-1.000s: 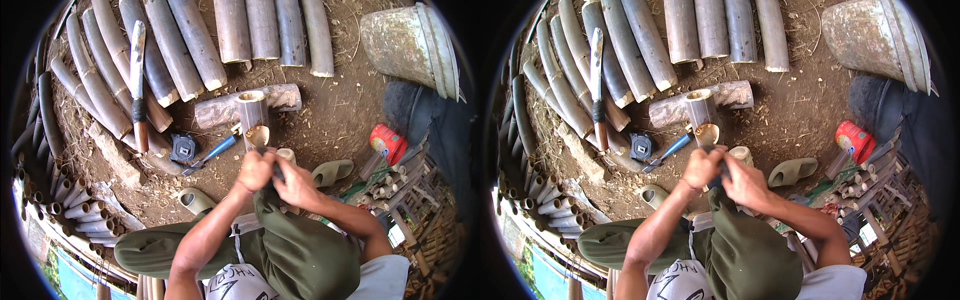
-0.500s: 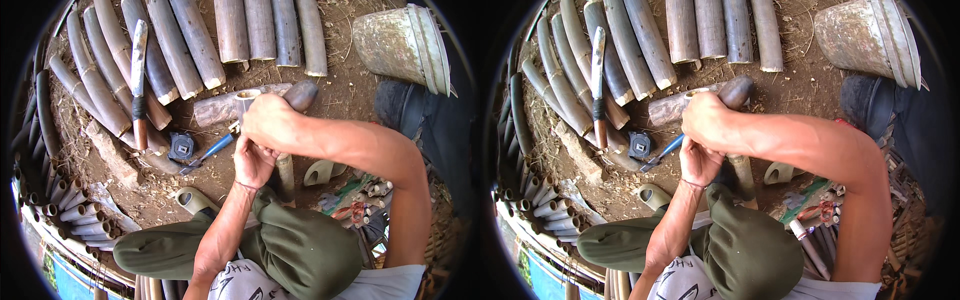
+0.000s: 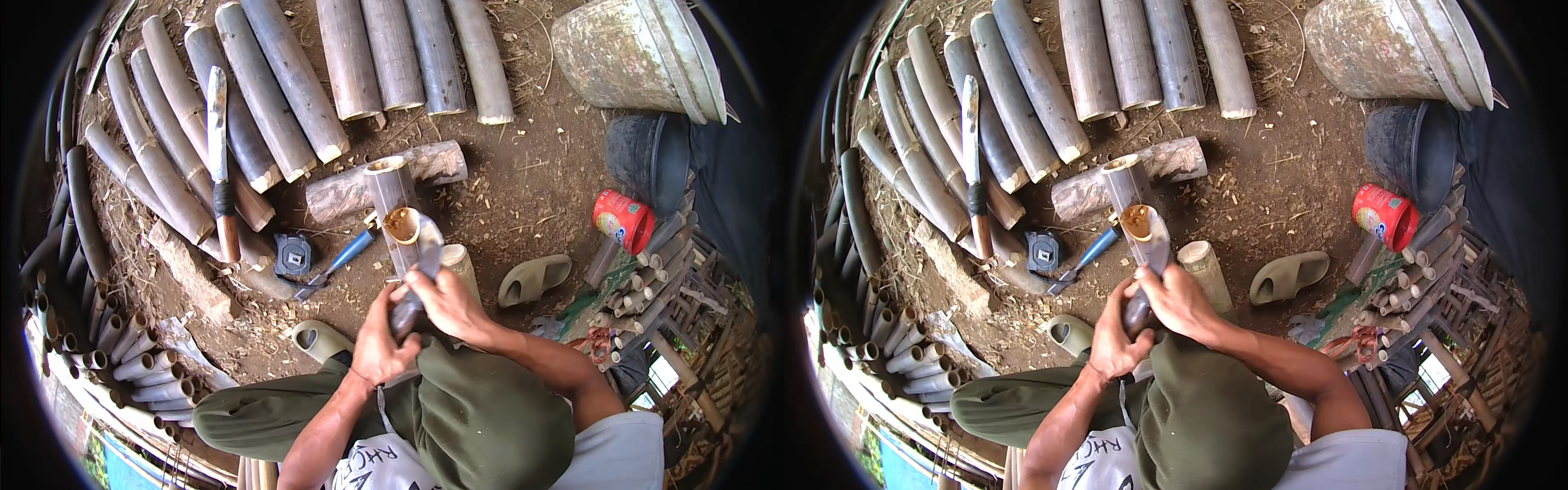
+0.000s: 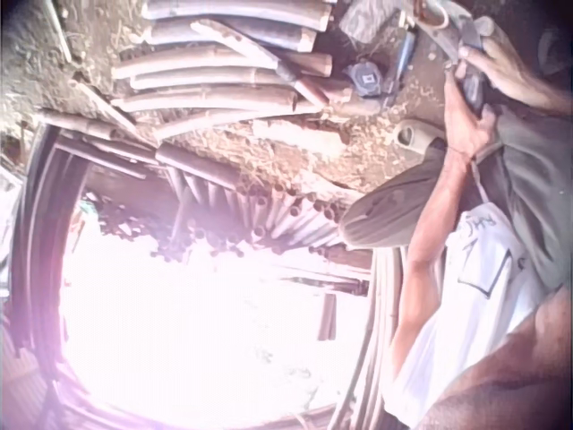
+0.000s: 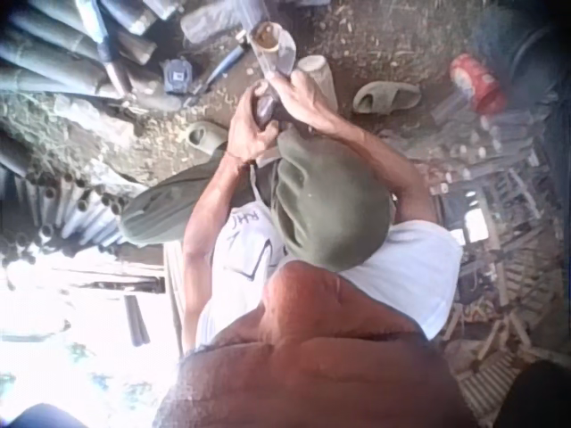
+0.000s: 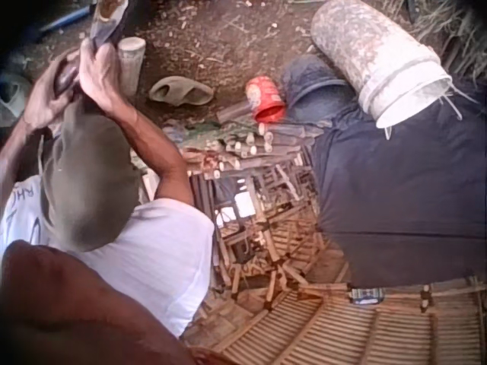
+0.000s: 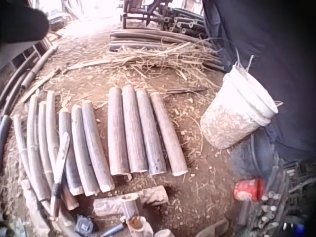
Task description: The person measures, cuts, and carves bamboo segments using a measuring tape, saw, and carving tool.
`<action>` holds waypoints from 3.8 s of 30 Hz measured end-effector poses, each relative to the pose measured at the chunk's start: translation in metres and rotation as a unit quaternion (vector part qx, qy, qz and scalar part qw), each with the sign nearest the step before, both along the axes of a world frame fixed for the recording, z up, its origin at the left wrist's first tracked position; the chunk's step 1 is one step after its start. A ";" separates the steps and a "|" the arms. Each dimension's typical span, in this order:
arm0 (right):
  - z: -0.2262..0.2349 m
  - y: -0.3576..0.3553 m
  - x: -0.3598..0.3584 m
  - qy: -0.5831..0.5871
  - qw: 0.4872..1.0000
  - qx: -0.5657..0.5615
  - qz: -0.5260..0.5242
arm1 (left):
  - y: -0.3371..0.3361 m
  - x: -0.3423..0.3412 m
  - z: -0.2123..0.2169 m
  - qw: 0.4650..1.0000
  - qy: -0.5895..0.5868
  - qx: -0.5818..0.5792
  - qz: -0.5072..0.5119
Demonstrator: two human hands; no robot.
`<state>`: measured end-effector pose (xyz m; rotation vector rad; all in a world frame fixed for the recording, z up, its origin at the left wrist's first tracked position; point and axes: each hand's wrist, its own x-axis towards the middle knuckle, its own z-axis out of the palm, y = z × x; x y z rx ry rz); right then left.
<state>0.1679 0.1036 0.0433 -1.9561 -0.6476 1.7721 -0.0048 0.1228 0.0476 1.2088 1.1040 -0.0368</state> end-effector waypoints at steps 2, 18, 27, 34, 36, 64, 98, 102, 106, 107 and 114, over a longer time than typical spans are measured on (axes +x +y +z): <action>-0.013 0.021 -0.009 0.131 0.983 -0.130 0.016 | -0.005 -0.018 -0.016 0.990 0.091 0.103 -0.032; -0.040 0.045 0.001 0.589 0.572 -0.009 -0.571 | 0.207 0.124 0.064 0.699 0.208 0.308 -0.611; -0.051 0.015 -0.020 0.655 0.610 -0.077 -0.439 | 0.213 0.074 0.051 0.695 0.167 0.266 -0.647; -0.031 0.016 -0.016 0.371 0.863 -0.190 -0.286 | 0.108 -0.042 -0.018 0.927 0.150 0.135 -0.317; -0.030 0.011 -0.012 0.249 0.931 -0.163 -0.211 | 0.054 -0.035 -0.021 0.959 0.191 0.073 -0.196; -0.031 -0.013 -0.002 0.244 0.949 -0.084 -0.182 | 0.025 -0.026 -0.027 0.937 0.113 0.157 -0.291; -0.052 0.037 -0.045 0.236 0.957 0.030 -0.166 | 0.080 -0.039 -0.050 0.923 0.159 0.284 -0.203; -0.048 0.045 -0.036 0.477 0.761 0.049 -0.437 | 0.166 0.016 -0.001 0.816 0.209 0.321 -0.433; -0.052 0.043 -0.012 0.604 0.594 0.055 -0.529 | 0.210 0.121 0.043 0.662 0.208 0.300 -0.655; -0.054 0.043 -0.018 0.627 0.569 0.044 -0.531 | 0.211 0.132 0.047 0.635 0.265 0.265 -0.676; -0.042 0.037 -0.004 0.550 0.677 0.003 -0.490 | 0.180 0.089 0.020 0.735 0.270 0.206 -0.588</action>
